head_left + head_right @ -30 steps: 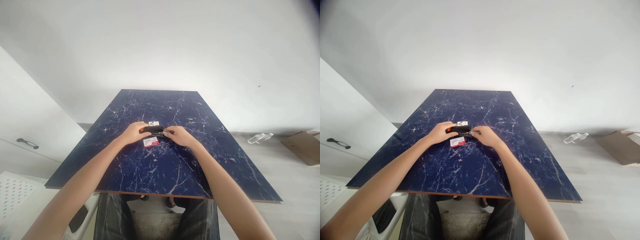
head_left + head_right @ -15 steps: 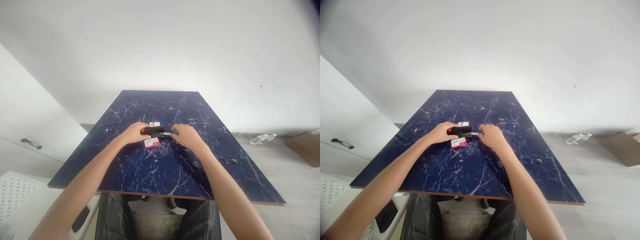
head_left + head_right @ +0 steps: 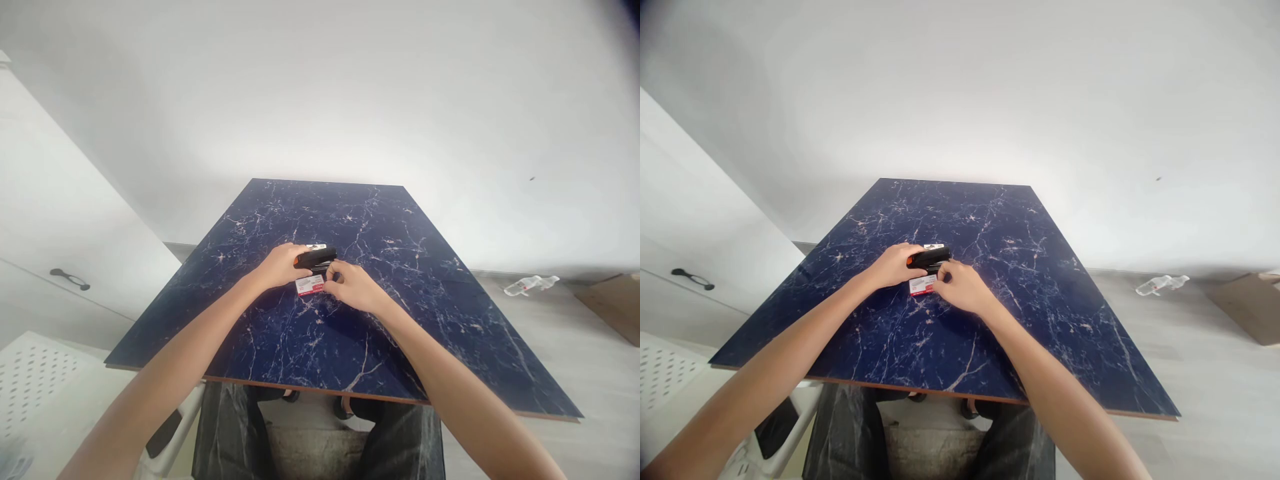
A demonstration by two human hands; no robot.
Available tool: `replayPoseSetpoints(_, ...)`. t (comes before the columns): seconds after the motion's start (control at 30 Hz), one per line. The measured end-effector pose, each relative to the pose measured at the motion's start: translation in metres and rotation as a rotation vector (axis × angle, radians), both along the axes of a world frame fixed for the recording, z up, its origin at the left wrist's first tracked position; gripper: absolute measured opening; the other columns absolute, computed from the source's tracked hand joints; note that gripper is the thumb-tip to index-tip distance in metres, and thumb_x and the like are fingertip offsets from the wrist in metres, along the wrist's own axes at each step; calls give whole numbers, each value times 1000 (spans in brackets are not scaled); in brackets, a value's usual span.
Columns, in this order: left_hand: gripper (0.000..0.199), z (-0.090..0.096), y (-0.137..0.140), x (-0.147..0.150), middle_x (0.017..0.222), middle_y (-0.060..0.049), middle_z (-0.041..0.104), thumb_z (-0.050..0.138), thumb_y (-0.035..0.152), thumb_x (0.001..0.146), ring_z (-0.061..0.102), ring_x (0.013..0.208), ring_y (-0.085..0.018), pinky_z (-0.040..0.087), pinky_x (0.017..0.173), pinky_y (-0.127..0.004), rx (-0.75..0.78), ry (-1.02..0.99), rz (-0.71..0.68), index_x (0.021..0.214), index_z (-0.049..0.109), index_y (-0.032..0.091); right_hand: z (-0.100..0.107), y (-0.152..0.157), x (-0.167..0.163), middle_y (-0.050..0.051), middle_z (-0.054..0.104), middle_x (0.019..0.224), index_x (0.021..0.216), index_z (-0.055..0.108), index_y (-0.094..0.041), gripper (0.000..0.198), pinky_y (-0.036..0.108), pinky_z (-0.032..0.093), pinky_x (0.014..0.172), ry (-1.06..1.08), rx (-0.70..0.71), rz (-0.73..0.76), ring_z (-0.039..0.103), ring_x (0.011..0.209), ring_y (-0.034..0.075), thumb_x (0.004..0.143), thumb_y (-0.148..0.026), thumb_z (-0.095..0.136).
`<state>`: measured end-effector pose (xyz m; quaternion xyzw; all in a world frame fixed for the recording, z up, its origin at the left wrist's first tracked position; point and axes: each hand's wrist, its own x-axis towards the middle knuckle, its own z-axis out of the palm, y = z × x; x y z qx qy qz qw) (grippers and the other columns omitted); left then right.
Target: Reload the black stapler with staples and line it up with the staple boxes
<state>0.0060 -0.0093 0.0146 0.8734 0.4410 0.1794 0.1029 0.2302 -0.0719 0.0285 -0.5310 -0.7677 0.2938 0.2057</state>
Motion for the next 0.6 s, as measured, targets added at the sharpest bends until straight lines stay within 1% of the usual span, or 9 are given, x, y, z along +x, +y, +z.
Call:
replayPoseSetpoints(0.07,49,-4,-4,7,114,-7,72,73,43,82,66,101,-30,49,79,-37,5,-71,38,127,62,26,-5,9,4,2,68,93,77,54,-23,9,28,42,68,30,34,-15,62,79,18,83,-29,57)
replayPoseSetpoints(0.13,59,-8,-11,17,118,-8,71,72,44,84,67,103,-30,50,81,-38,-9,-148,66,137,54,26,-12,18,8,3,68,102,80,54,-23,2,30,45,74,54,89,-72,63,85,19,81,-24,54)
replayPoseSetpoints(0.23,65,-10,-23,29,114,-9,72,65,49,89,70,87,-25,53,73,-36,-174,-258,-25,145,43,24,-22,29,14,8,64,120,92,56,-22,16,34,47,86,91,182,-224,63,96,21,78,-16,49)
replayPoseSetpoints(0.3,64,-6,-32,31,109,-9,72,67,54,87,70,78,-22,52,65,-34,-311,-258,-122,139,46,23,-26,34,19,10,64,122,103,56,-21,28,36,48,88,119,205,-319,64,96,22,77,-15,48)
replayPoseSetpoints(0.33,63,-3,-35,30,108,-9,72,71,57,83,69,78,-23,52,64,-33,-349,-228,-162,133,51,23,-27,35,22,10,65,120,107,55,-21,31,36,49,87,132,202,-349,64,93,22,77,-16,48)
replayPoseSetpoints(0.4,61,3,-42,29,107,-9,71,78,60,74,69,84,-25,51,64,-33,-361,-139,-216,119,58,23,-28,36,24,9,68,113,111,56,-21,34,36,50,84,135,185,-373,65,90,23,78,-17,48)
replayPoseSetpoints(0.43,58,6,-45,29,104,-8,72,79,59,72,69,84,-26,50,64,-33,-362,-96,-237,114,60,24,-28,37,25,9,69,110,111,56,-21,34,36,50,84,123,177,-374,65,90,23,78,-18,48)
replayPoseSetpoints(0.53,44,12,-48,28,93,-4,71,75,52,78,67,74,-22,46,60,-31,-375,-6,-276,111,62,25,-28,36,23,8,70,104,109,59,-20,33,35,49,82,74,162,-354,65,90,24,78,-17,48)
replayPoseSetpoints(0.6,36,12,-42,23,88,-3,70,70,50,83,65,70,-21,45,60,-31,-311,39,-240,108,64,25,-27,35,21,8,70,102,109,59,-20,33,34,49,81,52,156,-344,65,89,24,78,-16,48)
